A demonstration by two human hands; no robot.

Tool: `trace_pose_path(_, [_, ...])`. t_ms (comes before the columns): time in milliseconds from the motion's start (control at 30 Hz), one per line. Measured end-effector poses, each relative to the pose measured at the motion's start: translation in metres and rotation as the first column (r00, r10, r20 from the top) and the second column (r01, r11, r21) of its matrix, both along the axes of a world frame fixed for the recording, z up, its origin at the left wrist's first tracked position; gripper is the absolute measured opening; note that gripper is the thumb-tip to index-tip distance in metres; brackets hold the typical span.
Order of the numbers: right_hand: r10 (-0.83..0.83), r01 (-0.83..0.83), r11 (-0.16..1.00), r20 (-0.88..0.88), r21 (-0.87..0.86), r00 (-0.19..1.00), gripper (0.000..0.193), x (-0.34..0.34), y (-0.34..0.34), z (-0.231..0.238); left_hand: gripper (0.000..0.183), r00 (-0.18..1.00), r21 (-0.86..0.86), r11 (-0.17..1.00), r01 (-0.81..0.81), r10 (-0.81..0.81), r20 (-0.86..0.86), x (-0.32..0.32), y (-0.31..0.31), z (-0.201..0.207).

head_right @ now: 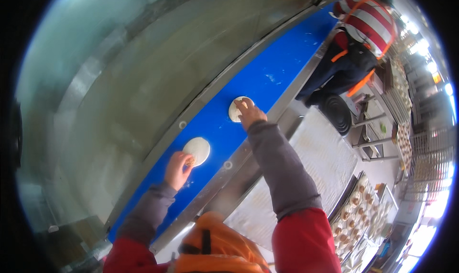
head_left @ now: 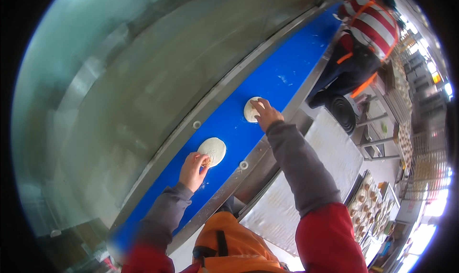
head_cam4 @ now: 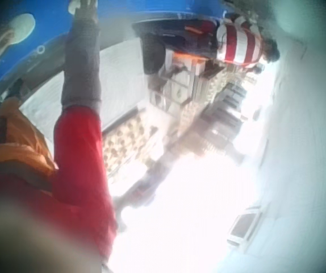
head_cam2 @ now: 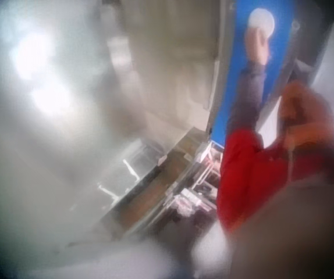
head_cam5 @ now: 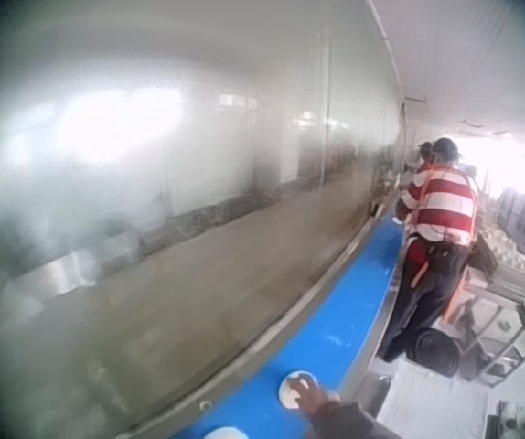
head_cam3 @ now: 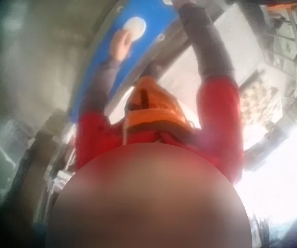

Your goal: The person repeatedly picks up round dough discs from a blue conveyor belt, places them on a metal tray, adds a small amount of filling, and folds the dough into buns. The finished buns are arranged on the tray.

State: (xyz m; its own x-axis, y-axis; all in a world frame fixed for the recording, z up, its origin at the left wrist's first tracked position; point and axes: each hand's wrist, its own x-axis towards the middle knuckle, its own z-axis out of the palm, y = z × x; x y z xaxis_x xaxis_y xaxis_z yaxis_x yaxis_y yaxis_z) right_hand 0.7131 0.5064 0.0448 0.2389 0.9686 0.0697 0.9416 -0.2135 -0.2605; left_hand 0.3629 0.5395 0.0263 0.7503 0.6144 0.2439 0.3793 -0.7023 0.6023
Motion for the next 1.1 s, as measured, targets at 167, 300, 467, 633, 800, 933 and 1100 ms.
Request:
trace_pose_path(167, [0.071,-0.099,0.976,-0.144,-0.192,0.987,0.034,-0.014,0.020,-0.009,0.037,0.993,-0.135,0.988,-0.078,0.088,0.073,-0.042,-0.009,0.010])
trace_pose_path(300, [0.094,-0.167,0.944,-0.253,-0.284,0.963,0.043,-0.033,0.014,-0.007,0.038,0.990,-0.083,0.986,-0.143,0.142,-0.011,-0.076,-0.015,0.014])
trace_pose_path(467, [0.214,-0.299,0.795,-0.218,-0.528,0.952,0.044,-0.073,0.025,-0.004,0.044,0.967,-0.126,0.962,-0.244,0.232,-0.103,-0.121,-0.026,0.014])
trace_pose_path(633, [0.179,-0.260,0.861,-0.219,-0.437,0.959,0.044,-0.128,0.042,-0.010,0.058,0.898,-0.536,0.735,-0.415,0.236,-0.371,-0.166,-0.008,0.017])
trace_pose_path(800, [0.126,-0.387,0.694,-0.427,-0.607,0.895,0.051,-0.173,0.040,-0.010,0.044,0.923,-0.311,0.928,-0.204,0.076,-0.377,-0.221,-0.013,0.018])
trace_pose_path(933, [0.420,-0.459,0.765,-0.190,-0.452,0.888,0.049,-0.235,0.015,-0.003,0.042,0.831,-0.368,0.857,-0.361,0.116,-0.545,-0.258,-0.043,0.026])
trace_pose_path(1100, [0.206,-0.491,0.852,-0.744,-0.184,0.635,0.051,-0.252,-0.043,0.012,0.037,0.904,-0.244,0.969,-0.040,-0.069,-0.421,-0.273,-0.068,0.052])
